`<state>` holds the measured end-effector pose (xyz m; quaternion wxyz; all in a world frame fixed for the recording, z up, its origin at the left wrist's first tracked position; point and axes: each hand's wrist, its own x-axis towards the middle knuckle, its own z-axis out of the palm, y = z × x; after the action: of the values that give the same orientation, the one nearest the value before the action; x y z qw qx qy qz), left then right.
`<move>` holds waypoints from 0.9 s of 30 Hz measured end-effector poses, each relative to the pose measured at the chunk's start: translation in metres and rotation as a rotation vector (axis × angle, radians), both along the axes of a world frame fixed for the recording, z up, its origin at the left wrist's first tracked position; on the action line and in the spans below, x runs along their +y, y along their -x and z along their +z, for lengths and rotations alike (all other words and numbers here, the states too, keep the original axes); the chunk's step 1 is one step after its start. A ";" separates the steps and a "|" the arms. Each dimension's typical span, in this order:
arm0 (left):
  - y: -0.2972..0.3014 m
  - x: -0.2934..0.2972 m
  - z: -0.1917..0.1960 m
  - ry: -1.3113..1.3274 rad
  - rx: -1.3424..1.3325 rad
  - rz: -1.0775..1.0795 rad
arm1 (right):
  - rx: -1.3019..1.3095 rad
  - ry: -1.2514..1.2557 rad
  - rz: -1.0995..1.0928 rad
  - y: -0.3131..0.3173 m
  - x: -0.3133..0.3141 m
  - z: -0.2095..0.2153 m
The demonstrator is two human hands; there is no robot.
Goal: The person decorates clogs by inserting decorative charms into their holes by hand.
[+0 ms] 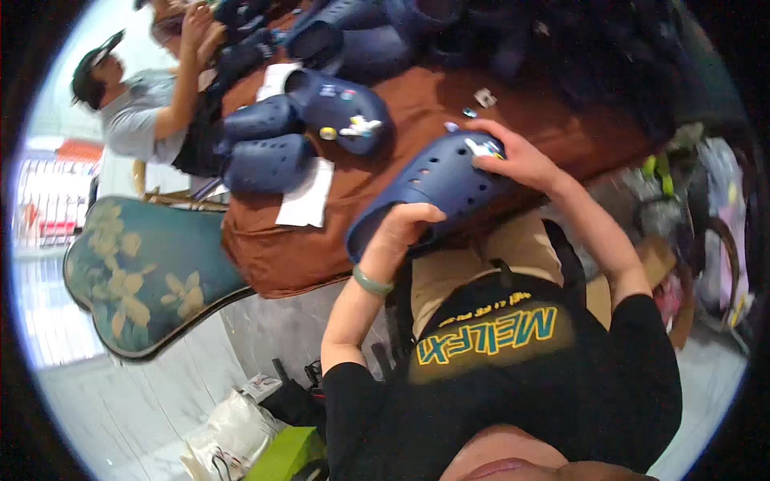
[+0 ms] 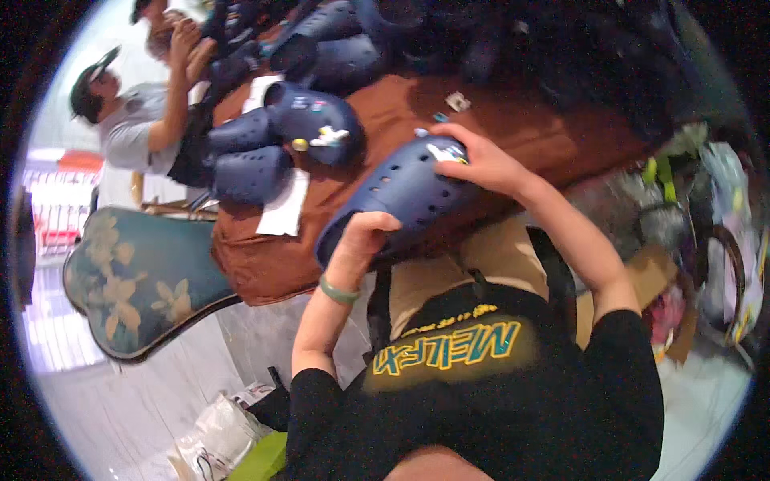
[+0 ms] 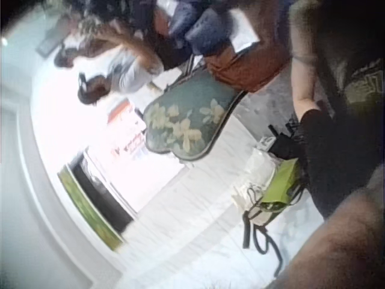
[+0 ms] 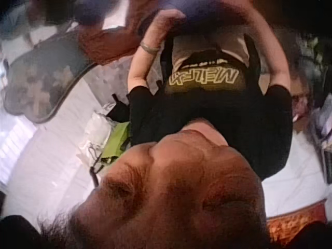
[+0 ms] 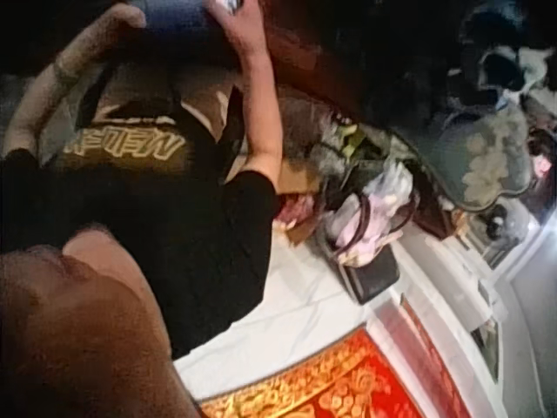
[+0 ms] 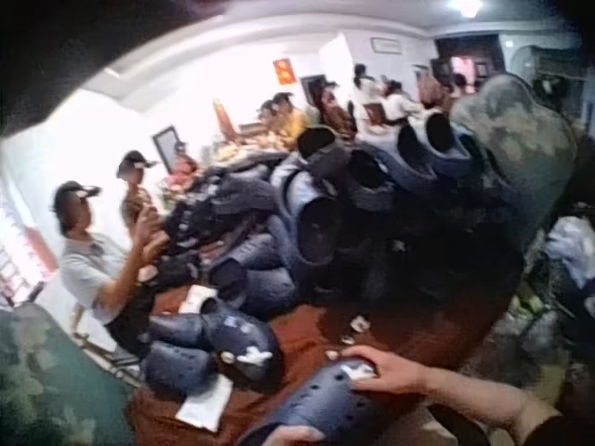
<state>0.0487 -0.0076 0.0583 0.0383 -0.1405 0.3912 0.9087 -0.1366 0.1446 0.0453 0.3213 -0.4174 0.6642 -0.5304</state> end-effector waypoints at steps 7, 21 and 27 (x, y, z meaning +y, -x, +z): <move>0.005 0.004 -0.008 0.103 0.027 0.034 | 0.077 0.063 -0.026 -0.002 0.004 -0.010; 0.003 -0.007 -0.015 0.037 -0.015 0.040 | 0.184 0.294 -0.331 -0.020 -0.001 -0.044; 0.006 -0.007 -0.009 -0.045 0.040 -0.022 | 0.147 0.276 -0.376 -0.023 -0.003 -0.042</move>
<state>0.0429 -0.0146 0.0490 0.0435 -0.1174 0.3730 0.9193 -0.1135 0.1414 0.0034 0.1077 -0.3640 0.6731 -0.6347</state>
